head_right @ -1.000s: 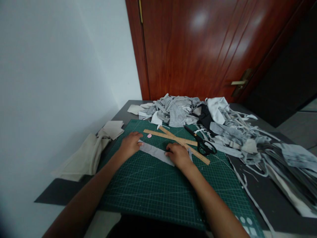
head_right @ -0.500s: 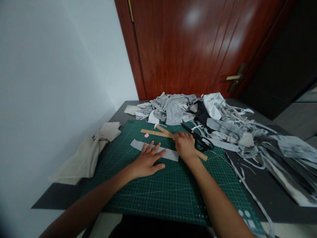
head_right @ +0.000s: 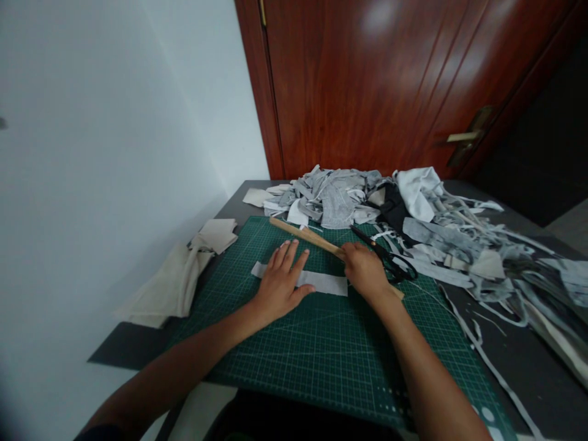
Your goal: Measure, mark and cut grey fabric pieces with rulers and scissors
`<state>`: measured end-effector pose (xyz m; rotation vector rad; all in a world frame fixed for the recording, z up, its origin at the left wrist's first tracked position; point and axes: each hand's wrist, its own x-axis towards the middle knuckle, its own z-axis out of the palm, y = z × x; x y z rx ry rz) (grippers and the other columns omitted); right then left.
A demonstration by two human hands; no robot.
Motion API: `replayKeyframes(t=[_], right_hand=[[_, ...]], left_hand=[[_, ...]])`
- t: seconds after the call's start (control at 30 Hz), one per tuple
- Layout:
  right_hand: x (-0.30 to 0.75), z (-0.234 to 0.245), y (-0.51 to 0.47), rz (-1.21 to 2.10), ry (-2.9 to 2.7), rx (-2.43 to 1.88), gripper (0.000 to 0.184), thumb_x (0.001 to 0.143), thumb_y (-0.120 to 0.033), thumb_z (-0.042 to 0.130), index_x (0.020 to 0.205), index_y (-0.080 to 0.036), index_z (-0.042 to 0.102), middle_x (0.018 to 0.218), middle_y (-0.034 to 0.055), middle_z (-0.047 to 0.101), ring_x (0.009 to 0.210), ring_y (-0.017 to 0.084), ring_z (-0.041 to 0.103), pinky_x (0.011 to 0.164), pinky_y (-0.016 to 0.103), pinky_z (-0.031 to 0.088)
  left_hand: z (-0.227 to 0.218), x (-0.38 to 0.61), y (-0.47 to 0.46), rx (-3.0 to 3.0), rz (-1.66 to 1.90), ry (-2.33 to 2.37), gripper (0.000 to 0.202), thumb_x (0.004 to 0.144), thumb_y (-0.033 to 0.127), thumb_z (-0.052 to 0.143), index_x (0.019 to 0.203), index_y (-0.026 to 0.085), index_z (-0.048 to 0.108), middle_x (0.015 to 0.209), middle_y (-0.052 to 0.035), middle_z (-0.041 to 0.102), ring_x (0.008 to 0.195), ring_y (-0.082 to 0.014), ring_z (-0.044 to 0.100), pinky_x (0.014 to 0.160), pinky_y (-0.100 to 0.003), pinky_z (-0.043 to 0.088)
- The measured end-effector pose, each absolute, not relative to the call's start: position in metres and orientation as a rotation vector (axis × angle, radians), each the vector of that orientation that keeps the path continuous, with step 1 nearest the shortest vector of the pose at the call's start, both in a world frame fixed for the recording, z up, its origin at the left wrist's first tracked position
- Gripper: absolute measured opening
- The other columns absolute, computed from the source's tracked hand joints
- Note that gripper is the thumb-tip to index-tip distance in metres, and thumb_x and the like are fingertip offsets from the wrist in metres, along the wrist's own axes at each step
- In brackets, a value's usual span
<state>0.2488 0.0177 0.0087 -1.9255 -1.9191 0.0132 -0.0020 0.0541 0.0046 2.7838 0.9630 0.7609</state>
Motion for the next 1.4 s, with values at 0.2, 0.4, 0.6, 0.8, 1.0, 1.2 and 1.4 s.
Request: replayKeyframes(t=[0.2,0.4,0.6,0.8,1.0,1.2,1.4], right_hand=[[0.218,0.004,0.01,0.557,-2.126,-1.496,0.023,0.102,-0.021,0.049,0.094,-0.021,0.071,0.091,0.0056,0.071,0.088,0.023,0.066,0.081,0.032,0.049],[0.219,0.008,0.011,0.349,-2.2,-1.712,0.021,0.096,-0.019,0.063,0.114,-0.019,0.073,0.109,0.01,0.074,0.106,0.026,0.067,0.095,0.034,0.046],[0.254,0.015,0.017,0.036,-2.01,-2.158,0.031,0.102,-0.014,0.047,0.117,-0.014,0.074,0.116,0.0208,0.073,0.111,0.034,0.066,0.094,0.041,0.046],[0.264,0.014,0.016,0.071,-2.014,-2.193,0.029,0.102,-0.02,0.051,0.119,-0.015,0.074,0.117,0.0209,0.072,0.113,0.034,0.065,0.096,0.041,0.046],[0.258,0.009,0.017,0.316,-2.227,-1.915,0.027,0.097,-0.023,0.064,0.121,-0.021,0.076,0.12,0.009,0.075,0.116,0.024,0.066,0.099,0.028,0.046],[0.256,0.015,0.013,0.593,-2.196,-1.819,0.023,0.091,-0.017,0.063,0.109,-0.019,0.078,0.103,0.0084,0.075,0.094,0.023,0.069,0.081,0.028,0.049],[0.28,0.027,0.0,0.888,-1.997,-2.038,0.031,0.084,-0.014,0.069,0.115,-0.019,0.072,0.096,0.0044,0.073,0.083,0.019,0.068,0.069,0.025,0.049]], left_hand=[[0.021,-0.017,0.086,2.812,0.909,0.78,0.043,0.102,0.041,0.057,0.14,0.02,0.061,0.143,-0.0131,0.057,0.138,-0.032,0.046,0.118,-0.054,0.039],[0.006,-0.015,0.094,2.869,0.47,0.609,0.012,0.097,0.025,0.065,0.099,0.021,0.077,0.108,-0.005,0.071,0.108,-0.0232,0.062,0.098,-0.04,0.052],[0.009,-0.013,0.09,2.977,0.422,0.646,0.02,0.094,0.037,0.071,0.102,0.02,0.078,0.102,-0.0062,0.07,0.105,-0.0262,0.06,0.09,-0.042,0.051],[0.003,-0.007,0.083,2.901,0.475,0.734,0.018,0.097,0.036,0.068,0.091,0.022,0.077,0.093,-0.0041,0.067,0.097,-0.0234,0.059,0.087,-0.039,0.048],[-0.004,-0.005,0.085,2.793,0.588,0.755,0.014,0.093,0.034,0.074,0.091,0.021,0.073,0.098,-0.0038,0.066,0.099,-0.0235,0.058,0.09,-0.04,0.046],[-0.007,-0.003,0.084,2.796,0.575,0.814,0.018,0.093,0.036,0.073,0.088,0.02,0.067,0.101,-0.0037,0.066,0.101,-0.0248,0.057,0.09,-0.042,0.045],[0.003,-0.009,0.089,2.827,0.436,0.674,0.017,0.091,0.034,0.075,0.09,0.02,0.065,0.102,-0.0043,0.066,0.104,-0.0256,0.057,0.091,-0.041,0.045]])
